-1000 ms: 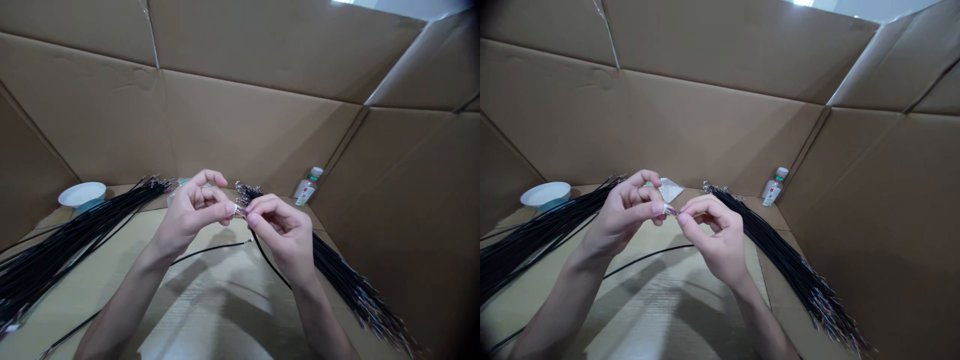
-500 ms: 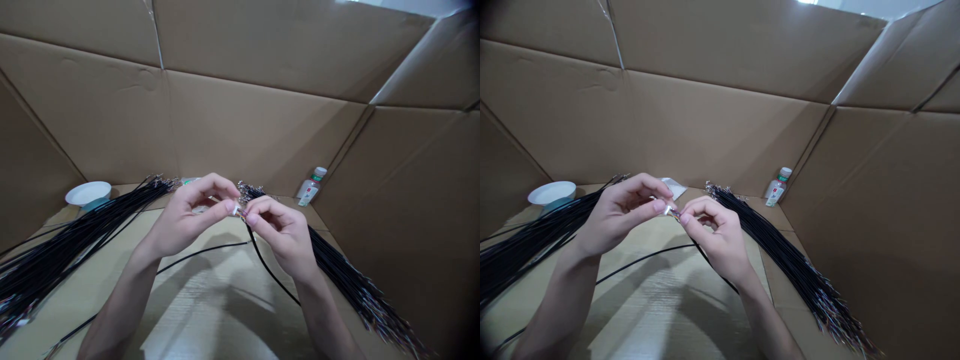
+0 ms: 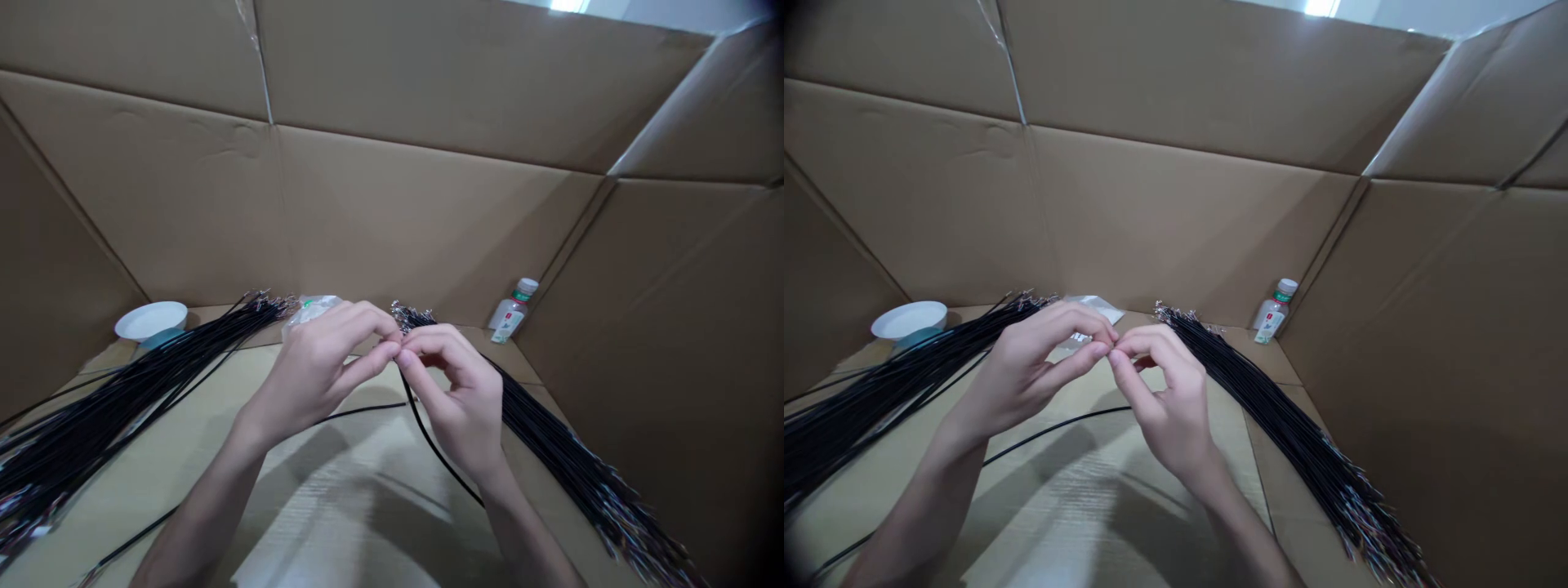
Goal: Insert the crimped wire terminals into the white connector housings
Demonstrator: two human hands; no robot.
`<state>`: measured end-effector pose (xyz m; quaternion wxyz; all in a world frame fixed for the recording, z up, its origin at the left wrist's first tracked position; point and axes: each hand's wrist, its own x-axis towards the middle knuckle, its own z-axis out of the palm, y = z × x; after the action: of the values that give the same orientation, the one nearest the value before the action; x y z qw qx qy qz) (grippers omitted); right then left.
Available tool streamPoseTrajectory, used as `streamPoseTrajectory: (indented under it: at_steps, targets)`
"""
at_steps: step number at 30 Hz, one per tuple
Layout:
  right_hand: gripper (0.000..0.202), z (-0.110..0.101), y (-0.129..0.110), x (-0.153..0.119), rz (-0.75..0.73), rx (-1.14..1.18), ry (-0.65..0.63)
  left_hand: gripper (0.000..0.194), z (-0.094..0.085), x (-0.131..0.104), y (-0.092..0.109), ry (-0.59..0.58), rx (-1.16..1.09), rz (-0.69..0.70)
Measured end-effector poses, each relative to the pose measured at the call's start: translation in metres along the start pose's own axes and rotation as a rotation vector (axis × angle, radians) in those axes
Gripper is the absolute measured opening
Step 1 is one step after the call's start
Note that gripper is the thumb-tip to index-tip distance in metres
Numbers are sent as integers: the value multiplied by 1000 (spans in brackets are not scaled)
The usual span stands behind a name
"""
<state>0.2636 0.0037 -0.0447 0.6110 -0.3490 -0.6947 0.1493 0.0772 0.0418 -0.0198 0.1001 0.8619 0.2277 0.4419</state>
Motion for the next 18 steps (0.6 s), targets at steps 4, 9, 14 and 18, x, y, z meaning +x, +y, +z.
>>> streamPoseTrajectory:
  at_steps: [4,9,14,18]
  targets:
    - [14,1,-1,0,23,4,7,7,3,-1,-2,14,-78,-78]
    - [13,-3,-2,3,164,147,-40,14,-1,0,-1,-2,-417,-345]
    - [13,-6,-1,4,258,264,-66,13,-8,3,-2,-50,-598,-477]
    - [15,-10,1,3,349,302,-132,29,-7,4,-2,-18,-764,-632]
